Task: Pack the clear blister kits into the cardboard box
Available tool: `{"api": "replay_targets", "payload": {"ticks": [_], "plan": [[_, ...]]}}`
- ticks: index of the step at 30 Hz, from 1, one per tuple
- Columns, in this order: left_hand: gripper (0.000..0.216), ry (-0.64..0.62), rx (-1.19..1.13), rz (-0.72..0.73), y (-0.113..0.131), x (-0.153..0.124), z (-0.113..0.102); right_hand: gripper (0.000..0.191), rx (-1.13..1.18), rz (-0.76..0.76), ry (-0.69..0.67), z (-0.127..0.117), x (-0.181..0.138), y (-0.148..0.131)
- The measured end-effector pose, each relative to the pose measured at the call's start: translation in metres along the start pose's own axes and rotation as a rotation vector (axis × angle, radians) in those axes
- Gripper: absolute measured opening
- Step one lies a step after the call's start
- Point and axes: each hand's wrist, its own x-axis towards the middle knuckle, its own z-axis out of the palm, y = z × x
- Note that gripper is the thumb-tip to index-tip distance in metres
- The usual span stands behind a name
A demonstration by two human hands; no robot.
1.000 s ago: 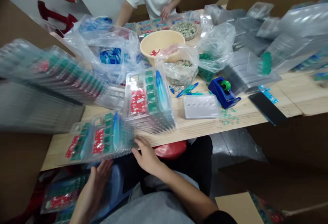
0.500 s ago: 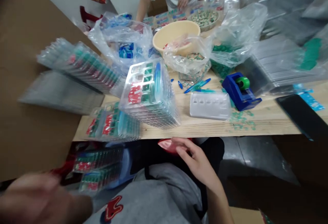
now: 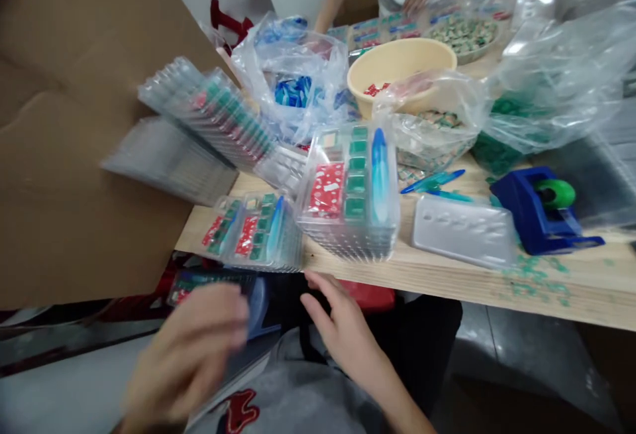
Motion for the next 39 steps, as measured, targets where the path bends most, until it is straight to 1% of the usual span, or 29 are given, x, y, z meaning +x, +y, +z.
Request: {"api": "replay_targets", "payload": {"ticks": [1, 2, 3, 4, 7, 10, 12, 14, 18, 20, 22, 23, 26, 28, 30, 33, 37, 39], "plan": [[0.026, 0.042, 0.043, 0.036, -0.003, 0.014, -0.003, 0.045, 0.015, -0.015, 0.034, 0.008, 0.012, -0.002], [0.025, 0.105, 0.091, 0.034, -0.008, 0.028, -0.005, 0.049, 0.028, -0.033, 0.074, 0.016, 0.024, -0.003], [0.026, 0.149, 0.111, 0.003, -0.015, 0.042, -0.006, 0.054, 0.036, -0.050, 0.111, 0.024, 0.036, -0.003], [0.029, 0.160, 0.108, -0.045, -0.024, 0.054, -0.005, 0.058, 0.036, -0.065, 0.143, 0.031, 0.047, -0.003], [0.039, 0.135, 0.083, -0.164, -0.055, 0.077, -0.002, 0.069, 0.011, -0.086, 0.176, 0.049, 0.072, 0.002], [0.055, 0.065, 0.000, -0.271, -0.076, 0.083, -0.003, 0.073, -0.025, -0.088, 0.157, 0.059, 0.079, 0.005], [0.064, 0.007, -0.071, -0.372, -0.080, 0.085, -0.007, 0.071, -0.062, -0.100, 0.158, 0.062, 0.078, 0.005], [0.067, -0.050, -0.132, -0.439, -0.079, 0.089, -0.012, 0.069, -0.099, -0.111, 0.166, 0.063, 0.077, 0.003], [0.071, -0.171, -0.306, -0.484, -0.075, 0.095, -0.020, 0.069, -0.141, -0.114, 0.149, 0.060, 0.075, 0.001], [0.079, -0.170, -0.354, -0.522, -0.073, 0.096, -0.022, 0.070, -0.143, -0.109, 0.137, 0.060, 0.074, 0.001], [0.086, -0.137, -0.387, -0.574, -0.072, 0.095, -0.026, 0.076, -0.133, -0.074, 0.132, 0.060, 0.075, 0.002], [0.087, -0.117, -0.402, -0.593, -0.072, 0.094, -0.028, 0.082, -0.127, -0.035, 0.129, 0.061, 0.076, 0.003], [0.081, -0.081, -0.463, -0.622, -0.073, 0.092, -0.033, 0.106, -0.077, 0.126, 0.084, 0.067, 0.081, 0.007], [0.075, -0.044, -0.508, -0.636, -0.077, 0.091, -0.034, 0.113, -0.025, 0.174, 0.042, 0.073, 0.086, 0.010], [0.075, 0.036, -0.574, -0.638, -0.082, 0.090, -0.035, 0.112, 0.014, 0.157, 0.022, 0.080, 0.090, 0.012], [0.074, 0.197, -0.668, -0.595, -0.091, 0.087, -0.042, 0.106, 0.029, 0.136, 0.026, 0.095, 0.097, 0.013], [0.064, 0.389, -0.715, -0.556, -0.099, 0.083, -0.067, 0.096, 0.014, 0.168, 0.008, 0.119, 0.113, 0.010], [0.061, 0.440, -0.714, -0.547, -0.098, 0.081, -0.078, 0.094, 0.014, 0.172, -0.025, 0.126, 0.119, 0.006]]}}
